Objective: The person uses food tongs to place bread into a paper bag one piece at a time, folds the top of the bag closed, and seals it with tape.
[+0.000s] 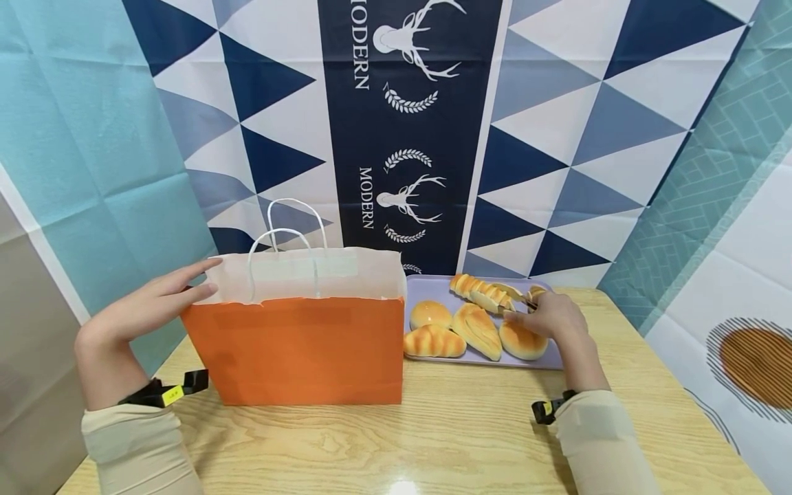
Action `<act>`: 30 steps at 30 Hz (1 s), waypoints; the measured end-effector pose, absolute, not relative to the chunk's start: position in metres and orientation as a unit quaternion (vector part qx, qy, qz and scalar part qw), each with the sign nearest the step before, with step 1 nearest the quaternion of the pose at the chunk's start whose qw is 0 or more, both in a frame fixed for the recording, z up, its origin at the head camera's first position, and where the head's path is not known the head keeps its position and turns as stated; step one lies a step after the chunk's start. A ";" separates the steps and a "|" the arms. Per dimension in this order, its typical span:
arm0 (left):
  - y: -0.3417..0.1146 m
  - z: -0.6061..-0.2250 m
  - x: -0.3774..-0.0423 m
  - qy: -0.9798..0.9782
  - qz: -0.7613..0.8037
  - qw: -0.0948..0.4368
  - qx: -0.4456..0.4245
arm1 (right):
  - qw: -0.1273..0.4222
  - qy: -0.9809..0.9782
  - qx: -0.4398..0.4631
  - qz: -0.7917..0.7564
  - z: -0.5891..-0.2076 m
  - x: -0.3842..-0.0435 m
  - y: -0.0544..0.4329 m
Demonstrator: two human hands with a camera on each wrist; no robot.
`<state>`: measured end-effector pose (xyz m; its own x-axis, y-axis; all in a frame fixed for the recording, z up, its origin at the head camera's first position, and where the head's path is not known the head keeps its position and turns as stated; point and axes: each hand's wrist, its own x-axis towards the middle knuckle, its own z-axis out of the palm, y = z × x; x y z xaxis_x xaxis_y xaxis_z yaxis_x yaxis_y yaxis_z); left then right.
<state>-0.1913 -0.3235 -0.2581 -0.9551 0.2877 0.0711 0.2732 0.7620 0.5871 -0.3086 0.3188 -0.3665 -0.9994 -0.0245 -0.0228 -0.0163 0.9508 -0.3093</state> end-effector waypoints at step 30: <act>-0.323 -0.256 -0.190 0.940 0.308 0.012 0.149 | -0.049 0.979 -0.064 -0.186 -0.321 -0.287 0.286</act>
